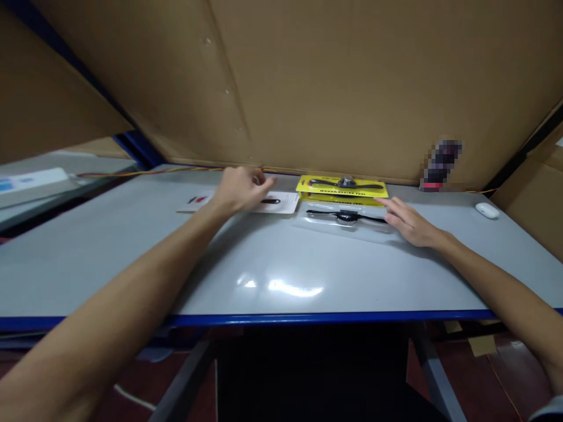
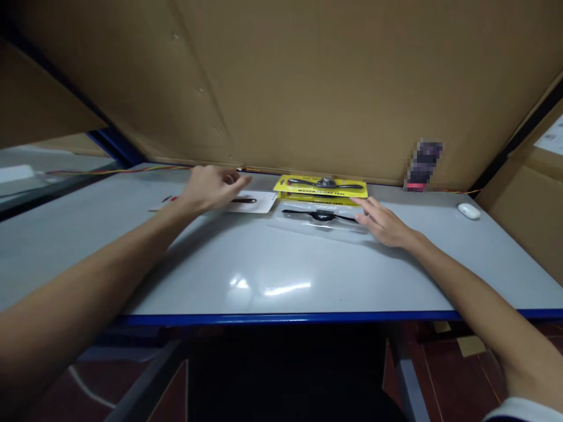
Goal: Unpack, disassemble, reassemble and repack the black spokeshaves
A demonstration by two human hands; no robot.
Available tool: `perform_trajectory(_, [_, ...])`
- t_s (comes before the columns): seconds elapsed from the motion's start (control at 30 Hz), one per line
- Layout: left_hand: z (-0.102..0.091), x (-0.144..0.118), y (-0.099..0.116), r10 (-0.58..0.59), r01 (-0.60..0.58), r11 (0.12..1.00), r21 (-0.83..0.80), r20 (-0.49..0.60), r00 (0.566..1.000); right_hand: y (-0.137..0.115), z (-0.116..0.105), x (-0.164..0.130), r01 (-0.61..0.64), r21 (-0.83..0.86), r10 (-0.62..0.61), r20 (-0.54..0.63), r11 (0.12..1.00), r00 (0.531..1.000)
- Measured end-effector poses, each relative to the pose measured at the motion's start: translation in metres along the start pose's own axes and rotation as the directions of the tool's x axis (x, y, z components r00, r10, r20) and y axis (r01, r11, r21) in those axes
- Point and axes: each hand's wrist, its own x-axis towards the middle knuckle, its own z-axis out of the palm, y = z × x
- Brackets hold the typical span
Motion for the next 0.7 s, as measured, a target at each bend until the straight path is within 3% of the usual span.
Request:
perform_trajectory(0.17, [0.023, -0.020, 0.048, 0.217, -0.199, 0.970, -0.141, 0.130, 0.967, -0.003, 0.002, 0.001, 0.014, 0.024, -0.013, -0.053, 1.000, 0.999])
perform_trajectory(0.33, [0.033, -0.031, 0.059, 0.360, -0.336, 0.932, -0.138, 0.221, 0.907, -0.009, 0.003, 0.001, 0.113, -0.032, -0.117, -0.200, 0.993, 0.973])
perform_trajectory(0.47, [0.033, -0.030, 0.053, 0.419, -0.411, 0.906, -0.096, 0.080, 0.904, -0.013, 0.004, 0.001, 0.137, -0.138, -0.162, -0.185, 0.981, 0.969])
perform_trajectory(0.57, [0.032, -0.029, 0.050, 0.476, -0.477, 0.877, -0.048, -0.030, 0.879, -0.012, 0.005, 0.001, 0.111, -0.167, -0.139, -0.161, 0.980, 0.977])
perform_trajectory(0.7, [0.033, -0.027, 0.049, 0.534, -0.536, 0.844, -0.037, -0.045, 0.844, -0.011, 0.006, 0.002, 0.108, -0.172, -0.139, -0.182, 0.979, 0.973])
